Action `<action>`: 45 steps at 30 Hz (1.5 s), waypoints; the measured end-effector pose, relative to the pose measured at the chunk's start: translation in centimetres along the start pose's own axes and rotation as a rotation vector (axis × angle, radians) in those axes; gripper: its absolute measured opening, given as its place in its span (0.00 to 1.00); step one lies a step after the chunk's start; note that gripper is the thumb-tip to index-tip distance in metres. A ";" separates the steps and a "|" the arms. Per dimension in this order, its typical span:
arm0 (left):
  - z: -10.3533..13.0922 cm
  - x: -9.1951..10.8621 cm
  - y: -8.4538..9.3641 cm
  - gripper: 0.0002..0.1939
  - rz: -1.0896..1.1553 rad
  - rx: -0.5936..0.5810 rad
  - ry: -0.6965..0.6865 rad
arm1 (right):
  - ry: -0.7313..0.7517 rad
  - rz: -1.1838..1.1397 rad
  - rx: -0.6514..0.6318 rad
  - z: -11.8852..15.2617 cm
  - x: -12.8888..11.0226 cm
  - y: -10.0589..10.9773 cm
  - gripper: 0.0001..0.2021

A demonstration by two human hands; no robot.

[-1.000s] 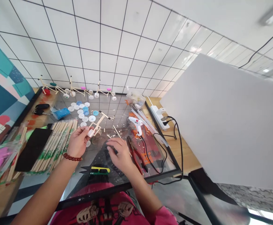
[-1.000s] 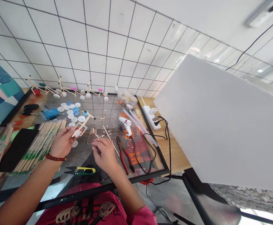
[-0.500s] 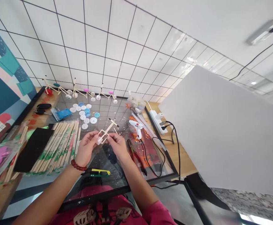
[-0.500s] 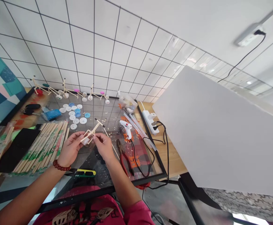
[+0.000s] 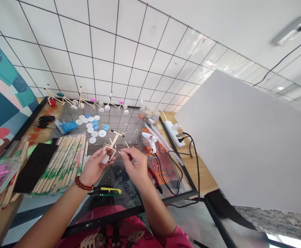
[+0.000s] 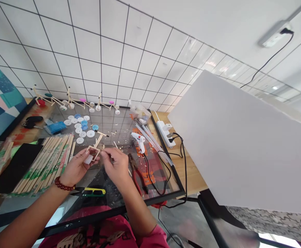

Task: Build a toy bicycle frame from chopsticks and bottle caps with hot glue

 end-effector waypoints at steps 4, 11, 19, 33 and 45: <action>0.1 -0.3 -0.4 0.15 0.050 -0.030 0.065 | -0.138 -0.042 0.146 -0.9 3.0 1.6 0.10; 0.3 -0.9 -0.6 0.13 0.025 -0.066 0.096 | -0.264 -0.238 0.135 -1.3 5.7 0.8 0.13; 0.4 -1.4 -1.0 0.13 0.016 -0.097 0.124 | -0.168 -0.209 0.078 -1.4 5.4 0.0 0.08; 0.3 -1.5 -0.8 0.12 0.076 -0.086 0.133 | -0.154 -0.200 0.101 -1.4 5.5 0.0 0.12; -0.3 -1.2 -0.3 0.14 0.105 -0.059 0.040 | -0.140 -0.147 0.047 0.2 6.7 -1.6 0.11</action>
Point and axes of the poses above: each hand's wrist, its own z-axis away from the middle knuckle, its own y-axis out of the back of the hand, x = y × z, the point moved 6 cm from there along -z, towards the middle knuckle, and after that the axes turned 6 degrees about z, right-handed, at the moved point
